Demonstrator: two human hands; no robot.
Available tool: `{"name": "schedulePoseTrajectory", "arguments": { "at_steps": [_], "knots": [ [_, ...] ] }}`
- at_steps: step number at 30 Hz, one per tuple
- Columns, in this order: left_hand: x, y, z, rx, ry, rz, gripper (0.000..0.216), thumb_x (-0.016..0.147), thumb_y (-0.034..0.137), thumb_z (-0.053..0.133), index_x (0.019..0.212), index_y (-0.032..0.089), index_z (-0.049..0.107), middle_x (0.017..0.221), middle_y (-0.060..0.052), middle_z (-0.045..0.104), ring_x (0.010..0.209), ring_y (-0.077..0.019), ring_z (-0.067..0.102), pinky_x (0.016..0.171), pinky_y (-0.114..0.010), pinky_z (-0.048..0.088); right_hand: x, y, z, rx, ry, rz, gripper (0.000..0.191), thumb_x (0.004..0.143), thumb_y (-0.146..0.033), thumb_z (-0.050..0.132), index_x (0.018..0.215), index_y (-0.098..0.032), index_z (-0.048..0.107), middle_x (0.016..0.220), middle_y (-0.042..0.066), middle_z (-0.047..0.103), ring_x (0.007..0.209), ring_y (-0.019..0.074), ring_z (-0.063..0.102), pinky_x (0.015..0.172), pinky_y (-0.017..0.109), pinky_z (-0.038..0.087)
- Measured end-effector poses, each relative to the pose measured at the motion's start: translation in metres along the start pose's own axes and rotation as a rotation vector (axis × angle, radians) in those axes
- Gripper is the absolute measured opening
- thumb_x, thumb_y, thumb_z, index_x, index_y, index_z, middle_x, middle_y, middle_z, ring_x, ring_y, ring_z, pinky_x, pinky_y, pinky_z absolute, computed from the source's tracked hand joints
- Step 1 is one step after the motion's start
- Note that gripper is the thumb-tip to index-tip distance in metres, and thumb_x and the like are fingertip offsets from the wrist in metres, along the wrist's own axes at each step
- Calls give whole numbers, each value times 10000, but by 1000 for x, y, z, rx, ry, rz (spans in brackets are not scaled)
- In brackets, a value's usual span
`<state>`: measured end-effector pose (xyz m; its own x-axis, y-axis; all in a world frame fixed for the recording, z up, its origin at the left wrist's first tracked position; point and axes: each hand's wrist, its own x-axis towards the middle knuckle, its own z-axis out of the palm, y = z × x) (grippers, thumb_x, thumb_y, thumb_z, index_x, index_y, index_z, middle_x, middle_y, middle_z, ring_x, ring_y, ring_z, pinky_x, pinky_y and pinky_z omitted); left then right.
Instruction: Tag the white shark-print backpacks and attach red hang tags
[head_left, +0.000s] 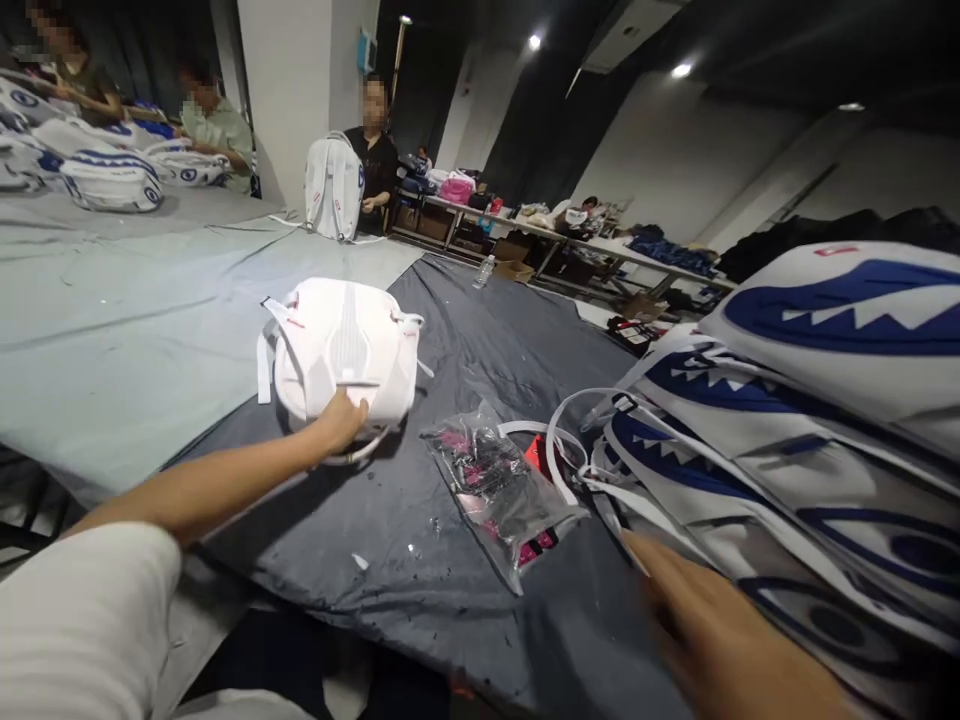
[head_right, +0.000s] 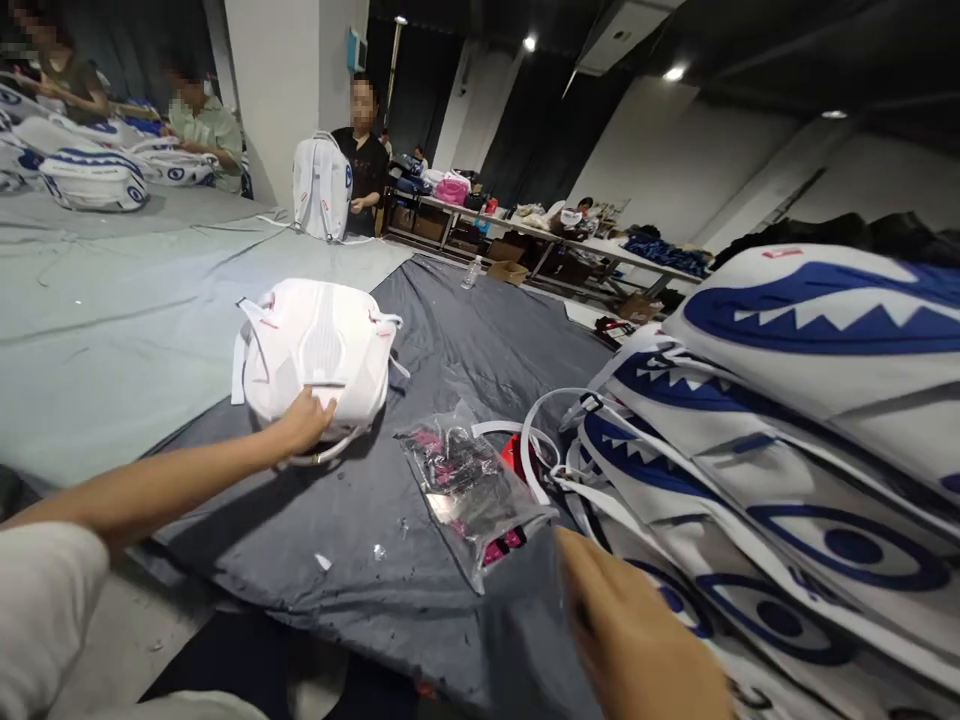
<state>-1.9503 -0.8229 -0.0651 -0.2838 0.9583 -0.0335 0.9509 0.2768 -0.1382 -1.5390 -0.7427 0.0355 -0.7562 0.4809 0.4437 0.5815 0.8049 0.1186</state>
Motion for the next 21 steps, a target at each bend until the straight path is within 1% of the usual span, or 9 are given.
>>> {"name": "schedulePoseTrajectory", "arguments": {
  "at_steps": [2, 4, 6, 9, 12, 14, 17, 19, 21],
  "knots": [
    [-78, 29, 2, 21, -16, 78, 545, 882, 343, 548, 1329, 32, 575, 961, -268, 713, 961, -378, 660, 866, -505, 414, 16, -59, 17, 99, -60, -155, 623, 860, -50, 456, 1409, -345, 460, 1263, 68, 656, 1143, 220, 616, 860, 346, 576],
    [-153, 58, 0, 20, -38, 214, 551, 841, 466, 605, 1284, 139, 627, 947, -214, 728, 910, -368, 665, 852, -510, 423, 39, -131, 30, 180, -78, -268, 505, 868, -11, 410, 1293, -236, 564, 1241, 92, 664, 1153, 212, 603, 910, 327, 544],
    [-211, 76, -4, -82, -59, 553, 624, 851, 660, 521, 1158, 139, 674, 847, -186, 714, 763, -324, 650, 808, -502, 437, 59, -195, 42, 206, -264, -355, 341, 898, -41, 446, 1146, -193, 624, 1127, 114, 689, 1061, 213, 628, 809, 297, 546],
    [-250, 73, 5, -302, 6, 786, 595, 867, 729, 440, 999, 191, 657, 879, -123, 683, 835, -284, 624, 895, -492, 426, 65, -244, 63, 154, -515, -58, 213, 885, -21, 481, 944, -159, 631, 943, 137, 689, 898, 227, 666, 682, 279, 520],
    [-249, 59, 51, -365, 222, 813, 444, 922, 547, 498, 1168, 189, 586, 1198, -148, 614, 1108, -311, 546, 1025, -526, 343, 46, -231, 87, 89, -523, 239, 165, 912, -64, 485, 1023, -73, 607, 1038, 252, 649, 930, 301, 670, 715, 345, 509],
    [-246, 61, 94, -312, 295, 821, 419, 954, 408, 482, 1283, 151, 527, 1254, -160, 584, 1142, -309, 527, 1036, -519, 337, 30, -206, 98, 87, -504, 394, 238, 923, -155, 537, 1124, -28, 561, 1133, 306, 607, 979, 343, 658, 738, 375, 495],
    [-252, 81, 146, -207, 357, 794, 473, 959, 386, 487, 1350, 120, 490, 1302, -180, 567, 1198, -332, 511, 1054, -520, 340, 10, -176, 105, 201, -508, 528, 319, 912, -295, 598, 1146, -84, 548, 1044, 192, 670, 885, 268, 673, 684, 304, 475],
    [-257, 89, 153, -217, 400, 753, 512, 947, 434, 503, 1352, 121, 498, 1308, -183, 573, 1209, -328, 515, 1059, -510, 357, 0, -169, 104, 308, -491, 559, 293, 914, -336, 583, 1132, -142, 553, 949, 86, 693, 807, 196, 663, 637, 246, 455],
    [-252, 87, 134, -289, 497, 734, 468, 951, 435, 485, 1306, 136, 538, 1255, -163, 612, 1178, -297, 539, 1059, -486, 373, -10, -172, 99, 376, -451, 577, 278, 919, -342, 549, 1136, -168, 546, 900, 38, 685, 761, 168, 641, 614, 228, 439]
  ]
}}
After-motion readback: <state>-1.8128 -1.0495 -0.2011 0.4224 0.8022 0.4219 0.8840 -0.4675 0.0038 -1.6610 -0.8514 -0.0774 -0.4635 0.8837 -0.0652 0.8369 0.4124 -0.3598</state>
